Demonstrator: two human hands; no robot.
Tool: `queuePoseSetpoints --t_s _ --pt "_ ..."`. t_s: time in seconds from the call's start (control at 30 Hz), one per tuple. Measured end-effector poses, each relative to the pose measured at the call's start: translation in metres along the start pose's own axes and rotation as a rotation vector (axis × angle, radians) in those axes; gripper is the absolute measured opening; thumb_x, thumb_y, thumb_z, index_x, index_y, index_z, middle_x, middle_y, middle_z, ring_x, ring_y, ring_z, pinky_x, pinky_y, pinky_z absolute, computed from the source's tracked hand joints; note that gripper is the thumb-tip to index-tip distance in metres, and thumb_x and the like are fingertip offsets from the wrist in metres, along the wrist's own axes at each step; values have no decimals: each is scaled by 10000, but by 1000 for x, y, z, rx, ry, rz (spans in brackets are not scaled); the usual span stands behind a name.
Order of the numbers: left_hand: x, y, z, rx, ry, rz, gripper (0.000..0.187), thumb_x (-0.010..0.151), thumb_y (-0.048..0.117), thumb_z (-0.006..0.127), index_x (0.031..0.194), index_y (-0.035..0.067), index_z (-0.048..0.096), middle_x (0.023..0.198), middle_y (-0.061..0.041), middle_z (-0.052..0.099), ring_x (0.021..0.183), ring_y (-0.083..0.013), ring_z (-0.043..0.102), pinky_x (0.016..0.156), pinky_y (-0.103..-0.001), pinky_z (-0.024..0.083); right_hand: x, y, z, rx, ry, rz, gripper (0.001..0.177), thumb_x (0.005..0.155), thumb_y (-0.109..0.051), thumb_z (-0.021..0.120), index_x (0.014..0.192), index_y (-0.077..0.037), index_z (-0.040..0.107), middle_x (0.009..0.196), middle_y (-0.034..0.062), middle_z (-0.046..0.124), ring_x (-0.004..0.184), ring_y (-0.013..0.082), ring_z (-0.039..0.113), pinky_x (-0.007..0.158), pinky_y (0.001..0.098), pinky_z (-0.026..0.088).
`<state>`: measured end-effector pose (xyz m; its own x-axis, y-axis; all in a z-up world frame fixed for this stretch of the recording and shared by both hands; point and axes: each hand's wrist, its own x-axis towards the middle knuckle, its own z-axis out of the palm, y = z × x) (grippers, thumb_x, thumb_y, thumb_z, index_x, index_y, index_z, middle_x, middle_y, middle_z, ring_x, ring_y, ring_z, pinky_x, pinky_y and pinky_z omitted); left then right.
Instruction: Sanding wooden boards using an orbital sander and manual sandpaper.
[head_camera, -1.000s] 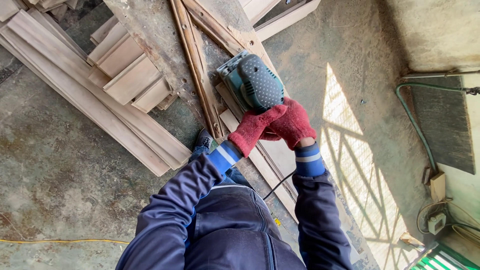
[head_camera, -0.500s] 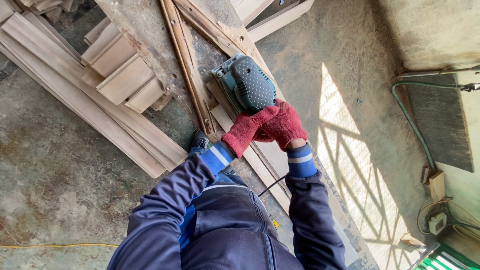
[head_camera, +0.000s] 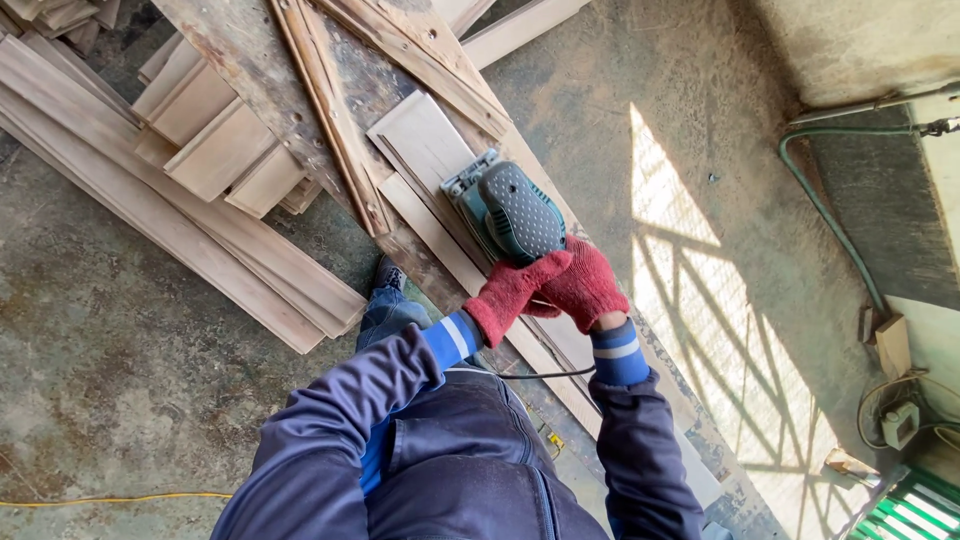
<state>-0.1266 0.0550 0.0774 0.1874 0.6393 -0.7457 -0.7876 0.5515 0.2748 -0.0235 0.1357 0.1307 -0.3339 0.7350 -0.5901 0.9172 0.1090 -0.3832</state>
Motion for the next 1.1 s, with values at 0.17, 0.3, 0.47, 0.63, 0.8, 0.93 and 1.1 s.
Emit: queuePoseSetpoints --t_s 0.17,0.3,0.47,0.63,0.8,0.93,1.1 --pt "-8 -61 20 24 -2 -33 436 775 380 942 990 76 717 804 -144 774 690 -343 776 671 -507 674 -30 67 19 -54 -31 119 457 775 -373 724 1179 -159 730 1077 187 764 1134 444 679 984 553 546" --pt "-13 -103 36 100 -27 -104 435 786 427 925 975 97 714 786 -111 778 683 -287 778 694 -473 677 -83 28 -13 -106 -80 261 458 814 -316 671 1178 -48 746 1103 233 763 1176 436 666 1023 544 537" --pt "-9 -161 46 225 -126 -279 431 812 497 891 972 142 707 787 -74 778 679 -218 765 722 -422 685 -115 181 37 -79 -8 -7 526 805 -379 711 1290 -187 642 1169 84 756 1010 289 734 801 394 563" --pt "4 -199 67 219 -122 -477 490 803 419 901 1009 46 660 810 -174 748 697 -326 745 736 -509 666 -152 220 44 -33 18 73 346 814 -361 697 1062 -126 641 1019 91 762 887 268 721 756 385 537" --pt "-13 -224 91 305 -161 -316 554 727 389 848 1122 23 720 916 -124 729 647 -214 660 522 -298 587 -160 243 51 -42 46 400 475 744 -434 730 1098 -117 737 1000 155 775 1084 378 709 897 519 590" --pt "-6 -232 99 313 -163 -345 563 696 400 868 1072 7 719 884 -125 714 640 -221 666 553 -326 603 -159 266 50 -94 55 372 425 735 -432 717 1043 -142 762 954 139 785 1062 376 720 860 495 588" --pt "4 -210 94 304 -178 -284 539 720 381 862 1090 17 718 859 -113 711 607 -208 665 531 -339 608 -147 230 34 -109 9 359 465 752 -371 708 1119 -94 776 1020 194 779 1110 418 700 905 515 576"
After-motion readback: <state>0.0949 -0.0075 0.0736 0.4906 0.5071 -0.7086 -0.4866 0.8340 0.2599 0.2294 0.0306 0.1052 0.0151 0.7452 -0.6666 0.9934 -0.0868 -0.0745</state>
